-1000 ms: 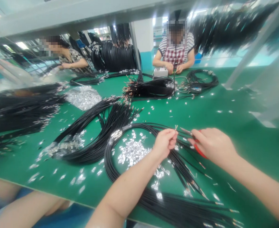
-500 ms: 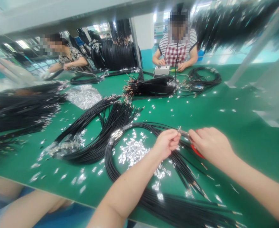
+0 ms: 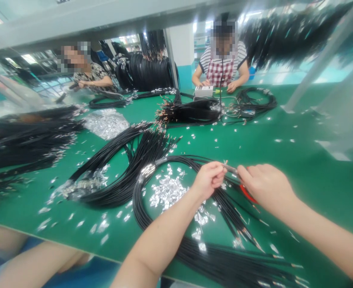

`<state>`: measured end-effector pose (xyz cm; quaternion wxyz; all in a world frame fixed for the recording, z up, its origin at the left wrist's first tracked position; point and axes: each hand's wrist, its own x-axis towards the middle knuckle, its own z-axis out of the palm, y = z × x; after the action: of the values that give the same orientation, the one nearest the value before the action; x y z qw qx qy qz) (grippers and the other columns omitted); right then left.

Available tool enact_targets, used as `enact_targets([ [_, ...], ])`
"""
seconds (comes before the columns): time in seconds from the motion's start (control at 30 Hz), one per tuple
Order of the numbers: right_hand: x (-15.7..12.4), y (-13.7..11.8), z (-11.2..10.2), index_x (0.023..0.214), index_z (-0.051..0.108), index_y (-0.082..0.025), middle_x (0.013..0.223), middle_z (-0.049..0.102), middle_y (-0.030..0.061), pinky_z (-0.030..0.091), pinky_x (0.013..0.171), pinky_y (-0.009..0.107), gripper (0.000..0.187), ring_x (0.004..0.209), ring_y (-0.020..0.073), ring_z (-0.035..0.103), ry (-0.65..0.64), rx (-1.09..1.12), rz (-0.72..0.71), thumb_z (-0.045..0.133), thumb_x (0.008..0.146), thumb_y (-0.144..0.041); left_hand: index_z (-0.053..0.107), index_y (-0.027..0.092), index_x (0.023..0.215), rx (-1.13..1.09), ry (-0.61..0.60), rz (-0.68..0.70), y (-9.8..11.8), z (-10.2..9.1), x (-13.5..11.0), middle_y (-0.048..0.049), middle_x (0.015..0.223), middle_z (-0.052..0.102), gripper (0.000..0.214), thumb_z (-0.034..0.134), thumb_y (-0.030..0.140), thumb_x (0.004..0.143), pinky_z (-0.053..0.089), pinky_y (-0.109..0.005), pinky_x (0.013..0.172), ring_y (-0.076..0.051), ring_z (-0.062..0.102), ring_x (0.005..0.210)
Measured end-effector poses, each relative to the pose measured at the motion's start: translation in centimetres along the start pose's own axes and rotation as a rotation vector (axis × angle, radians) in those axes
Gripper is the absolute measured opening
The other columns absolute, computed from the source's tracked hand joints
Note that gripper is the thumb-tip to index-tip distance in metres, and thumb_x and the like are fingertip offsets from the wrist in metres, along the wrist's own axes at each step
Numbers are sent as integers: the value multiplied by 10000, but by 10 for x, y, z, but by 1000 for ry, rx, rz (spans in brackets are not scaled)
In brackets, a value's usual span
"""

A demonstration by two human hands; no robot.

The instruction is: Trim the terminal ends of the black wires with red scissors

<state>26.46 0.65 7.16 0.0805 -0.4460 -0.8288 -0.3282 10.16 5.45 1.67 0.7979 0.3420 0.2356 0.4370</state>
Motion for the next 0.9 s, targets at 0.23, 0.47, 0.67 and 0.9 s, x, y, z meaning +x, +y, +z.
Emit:
enact_targets([
  [0.23, -2, 0, 3, 604, 527, -174, 448, 494, -2, 209, 520, 279, 204, 419, 125, 411, 15, 54, 18, 452, 774, -87, 548, 114, 688, 23, 13, -14, -1, 2, -2, 65, 497, 373, 250, 708, 298, 627, 100, -166, 364, -6, 247, 379],
  [0.47, -24, 12, 8, 784, 577, -192, 603, 616, 10, 367, 503, 239, 165, 498, 127, 528, 65, 599, 395, 496, 825, -330, 549, 125, 686, 53, 22, 13, 1, 12, -6, 56, 506, 390, 224, 692, 293, 646, 132, -175, 380, -19, 279, 399],
  [0.67, -12, -4, 4, 886, 516, -216, 631, 602, -19, 452, 521, 258, 325, 520, 124, 543, 56, 1313, 820, 644, 692, -443, 558, 134, 700, 262, 55, 35, -11, 27, -11, 59, 476, 420, 204, 667, 304, 673, 168, -181, 380, -31, 318, 382],
  [0.9, -11, -6, 9, 803, 552, -207, 579, 557, -47, 422, 474, 228, 171, 480, 92, 498, 71, 1476, 879, 622, 679, -302, 563, 152, 698, 558, -3, 26, -18, 27, -16, 43, 521, 485, 160, 619, 301, 716, 316, -200, 466, -68, 411, 457],
])
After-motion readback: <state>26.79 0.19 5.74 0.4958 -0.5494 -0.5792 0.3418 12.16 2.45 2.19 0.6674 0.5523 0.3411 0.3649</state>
